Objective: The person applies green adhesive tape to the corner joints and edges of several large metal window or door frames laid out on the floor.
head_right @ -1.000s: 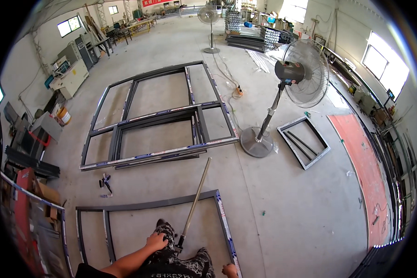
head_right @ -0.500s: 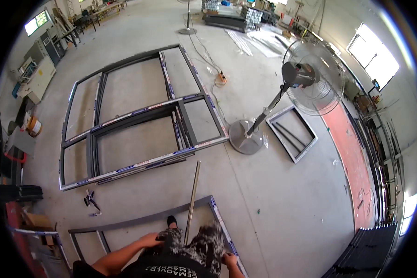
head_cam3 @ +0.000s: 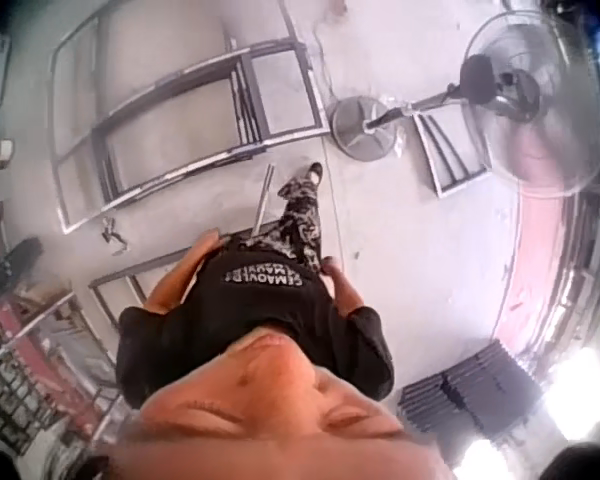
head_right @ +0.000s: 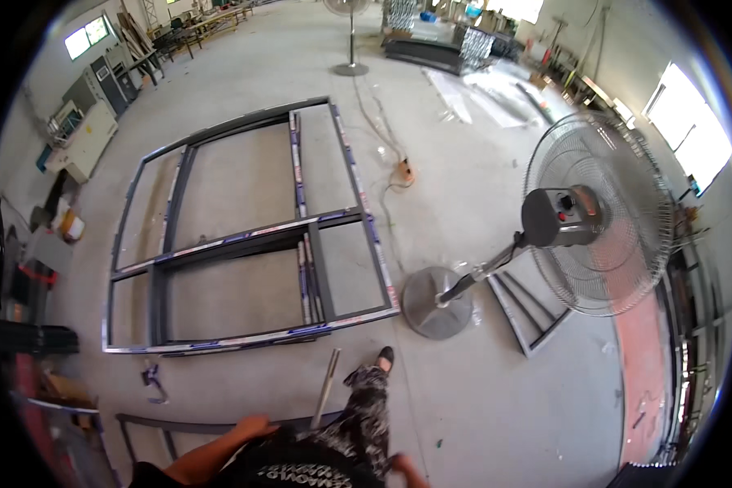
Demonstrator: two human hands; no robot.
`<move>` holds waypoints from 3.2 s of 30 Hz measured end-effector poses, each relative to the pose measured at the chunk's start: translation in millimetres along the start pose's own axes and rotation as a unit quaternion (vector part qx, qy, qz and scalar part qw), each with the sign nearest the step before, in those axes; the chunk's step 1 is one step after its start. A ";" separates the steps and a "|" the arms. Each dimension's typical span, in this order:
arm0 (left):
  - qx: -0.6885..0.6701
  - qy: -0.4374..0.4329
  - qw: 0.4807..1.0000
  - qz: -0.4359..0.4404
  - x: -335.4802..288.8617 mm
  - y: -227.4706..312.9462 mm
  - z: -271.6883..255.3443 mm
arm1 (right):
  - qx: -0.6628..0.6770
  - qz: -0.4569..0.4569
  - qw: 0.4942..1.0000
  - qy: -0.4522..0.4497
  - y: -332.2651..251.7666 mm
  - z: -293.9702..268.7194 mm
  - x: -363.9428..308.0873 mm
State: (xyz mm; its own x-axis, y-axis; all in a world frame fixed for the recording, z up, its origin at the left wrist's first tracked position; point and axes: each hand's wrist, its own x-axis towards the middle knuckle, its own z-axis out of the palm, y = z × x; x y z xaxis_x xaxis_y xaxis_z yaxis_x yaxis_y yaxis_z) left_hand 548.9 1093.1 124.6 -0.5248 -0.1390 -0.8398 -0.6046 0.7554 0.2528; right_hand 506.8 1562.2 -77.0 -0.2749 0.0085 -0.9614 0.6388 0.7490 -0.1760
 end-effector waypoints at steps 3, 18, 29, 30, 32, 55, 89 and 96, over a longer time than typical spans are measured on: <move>0.068 0.069 0.995 0.004 19.9 35.3 -24.6 | -0.129 -0.122 0.969 0.173 -154.5 -141.9 23.6; -0.188 -0.065 0.958 0.207 55.3 195.2 -238.2 | -0.093 -0.301 0.949 -0.022 -412.5 -206.5 40.3; -0.307 -0.376 0.845 0.225 217.7 178.4 -339.5 | -0.277 -0.224 0.930 0.092 -547.7 -217.2 40.2; -0.320 -0.406 0.827 0.222 234.6 169.3 -349.7 | -0.250 -0.227 0.939 0.065 -576.6 -215.1 46.3; -0.316 -0.415 0.821 0.230 259.8 148.0 -366.7 | -0.292 -0.240 0.925 0.036 -649.6 -201.5 41.1; -0.945 -0.039 0.311 -0.088 642.3 129.1 -451.9 | 0.021 -0.114 0.993 0.034 -931.5 -233.7 358.1; -0.972 0.131 0.193 -0.028 820.1 125.3 -370.0 | 0.235 0.008 0.971 -0.035 -1006.6 -198.7 372.5; -0.960 0.163 0.209 -0.086 824.0 146.4 -394.2 | 0.299 0.073 0.941 -0.139 -1004.6 -113.2 270.8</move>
State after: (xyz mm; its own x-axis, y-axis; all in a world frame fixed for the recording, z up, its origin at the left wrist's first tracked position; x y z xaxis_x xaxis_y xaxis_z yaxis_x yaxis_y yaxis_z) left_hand -208.3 836.7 -341.0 -0.2209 -0.3307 -0.9175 0.4069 -0.8862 0.2215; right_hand -290.7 887.0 -136.6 -0.0084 -0.1535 -0.9881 0.9682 0.2459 -0.0464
